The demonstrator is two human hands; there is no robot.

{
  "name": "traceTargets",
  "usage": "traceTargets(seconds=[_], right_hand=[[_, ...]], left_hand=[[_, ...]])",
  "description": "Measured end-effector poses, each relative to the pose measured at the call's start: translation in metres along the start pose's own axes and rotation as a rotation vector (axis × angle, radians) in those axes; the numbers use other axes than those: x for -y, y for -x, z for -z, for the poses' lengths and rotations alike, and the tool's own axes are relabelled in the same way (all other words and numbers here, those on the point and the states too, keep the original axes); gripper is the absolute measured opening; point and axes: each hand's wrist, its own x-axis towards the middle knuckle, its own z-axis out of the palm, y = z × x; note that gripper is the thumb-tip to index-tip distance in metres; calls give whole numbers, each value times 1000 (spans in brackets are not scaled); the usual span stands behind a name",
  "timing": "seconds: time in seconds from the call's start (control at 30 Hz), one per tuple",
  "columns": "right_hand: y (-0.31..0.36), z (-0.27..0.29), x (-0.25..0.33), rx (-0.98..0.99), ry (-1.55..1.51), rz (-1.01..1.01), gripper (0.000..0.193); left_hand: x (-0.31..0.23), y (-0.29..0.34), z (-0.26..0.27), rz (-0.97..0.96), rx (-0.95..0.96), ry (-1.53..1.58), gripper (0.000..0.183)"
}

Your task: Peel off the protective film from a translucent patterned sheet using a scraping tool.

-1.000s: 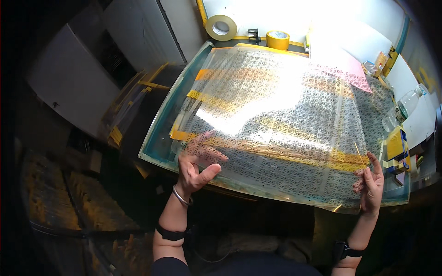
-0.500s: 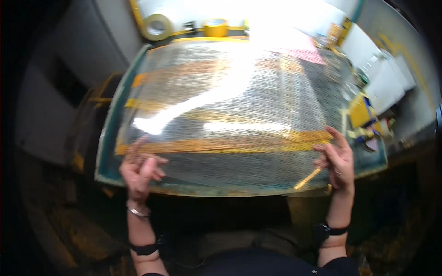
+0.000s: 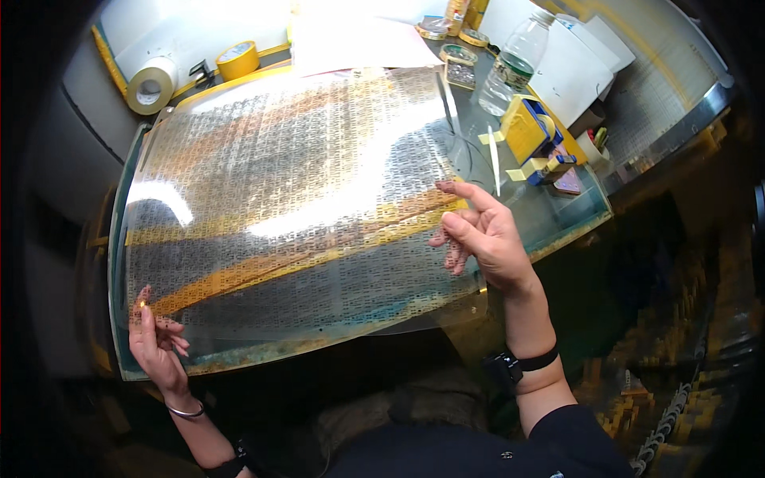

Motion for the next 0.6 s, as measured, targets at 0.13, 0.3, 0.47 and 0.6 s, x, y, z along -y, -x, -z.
traceTargets(seconds=[0.13, 0.3, 0.47, 0.6], right_hand=[[-1, 2, -2, 21, -19, 5, 49], [-1, 2, -2, 28, -16, -12, 49], [0, 1, -4, 11, -36, -12, 46], [0, 1, -2, 20, -54, -13, 44]], left_hand=[[1, -2, 1, -11, -1, -23, 39], [5, -2, 3, -40, -25, -16, 38], [19, -6, 17, -57, -99, -7, 29], [15, -4, 15, -40, -141, 83, 34]])
